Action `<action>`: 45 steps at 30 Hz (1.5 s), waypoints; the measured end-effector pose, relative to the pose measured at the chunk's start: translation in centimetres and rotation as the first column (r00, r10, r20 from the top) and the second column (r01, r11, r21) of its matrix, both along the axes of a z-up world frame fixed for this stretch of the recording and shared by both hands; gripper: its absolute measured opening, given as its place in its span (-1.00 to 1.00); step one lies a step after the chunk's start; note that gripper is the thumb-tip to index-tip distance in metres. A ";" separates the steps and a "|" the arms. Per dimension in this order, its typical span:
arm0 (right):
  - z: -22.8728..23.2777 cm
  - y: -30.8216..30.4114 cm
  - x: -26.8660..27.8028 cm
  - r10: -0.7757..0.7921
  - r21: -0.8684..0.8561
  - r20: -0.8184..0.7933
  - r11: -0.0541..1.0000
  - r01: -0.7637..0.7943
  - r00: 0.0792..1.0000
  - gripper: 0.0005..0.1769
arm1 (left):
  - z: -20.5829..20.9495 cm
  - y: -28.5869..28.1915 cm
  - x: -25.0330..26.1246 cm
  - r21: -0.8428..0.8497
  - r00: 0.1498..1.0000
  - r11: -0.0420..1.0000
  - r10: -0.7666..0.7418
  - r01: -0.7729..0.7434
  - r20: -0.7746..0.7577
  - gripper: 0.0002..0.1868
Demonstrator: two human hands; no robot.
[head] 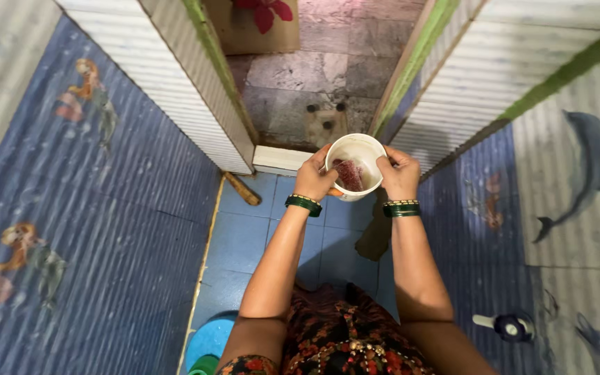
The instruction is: The person cleans the intersection of the wall and floor by hand with a cloth, repeatedly dipping the cloth into a cup of liquid and scrubbing along the base of the wall.
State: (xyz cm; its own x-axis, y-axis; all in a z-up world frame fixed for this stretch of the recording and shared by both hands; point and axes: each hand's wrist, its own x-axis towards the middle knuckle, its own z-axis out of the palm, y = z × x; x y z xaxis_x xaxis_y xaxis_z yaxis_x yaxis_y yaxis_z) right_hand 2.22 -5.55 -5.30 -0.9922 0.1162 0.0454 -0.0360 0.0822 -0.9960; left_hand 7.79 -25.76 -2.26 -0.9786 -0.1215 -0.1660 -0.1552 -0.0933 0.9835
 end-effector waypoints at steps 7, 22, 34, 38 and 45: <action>-0.6 -4.4 -1.7 0.092 0.007 -0.021 0.996 -0.092 0.996 -0.68 | -0.9 -4.1 -0.4 0.058 0.997 0.996 0.074 -0.072 -0.035 -0.29; -4.5 -11.9 -5.7 0.248 -0.064 0.004 0.967 -0.247 0.969 -0.67 | -3.6 -10.6 -1.3 0.164 0.982 0.974 0.172 -0.158 -0.075 -0.30; -3.6 -11.0 -10.3 0.405 0.000 0.034 0.914 -0.406 0.914 -0.66 | -1.6 -6.6 -2.4 0.012 0.911 0.913 0.407 -0.409 0.070 -0.33; -3.3 -10.4 -11.4 0.432 0.019 0.030 0.901 -0.433 0.901 -0.64 | -0.8 -5.3 -2.7 -0.070 0.892 0.897 0.442 -0.437 0.094 -0.35; -4.1 -11.2 -12.4 0.508 0.032 0.044 0.860 -0.509 0.860 -0.63 | -1.5 -4.7 -2.5 -0.031 0.847 0.856 0.516 -0.516 0.128 -0.33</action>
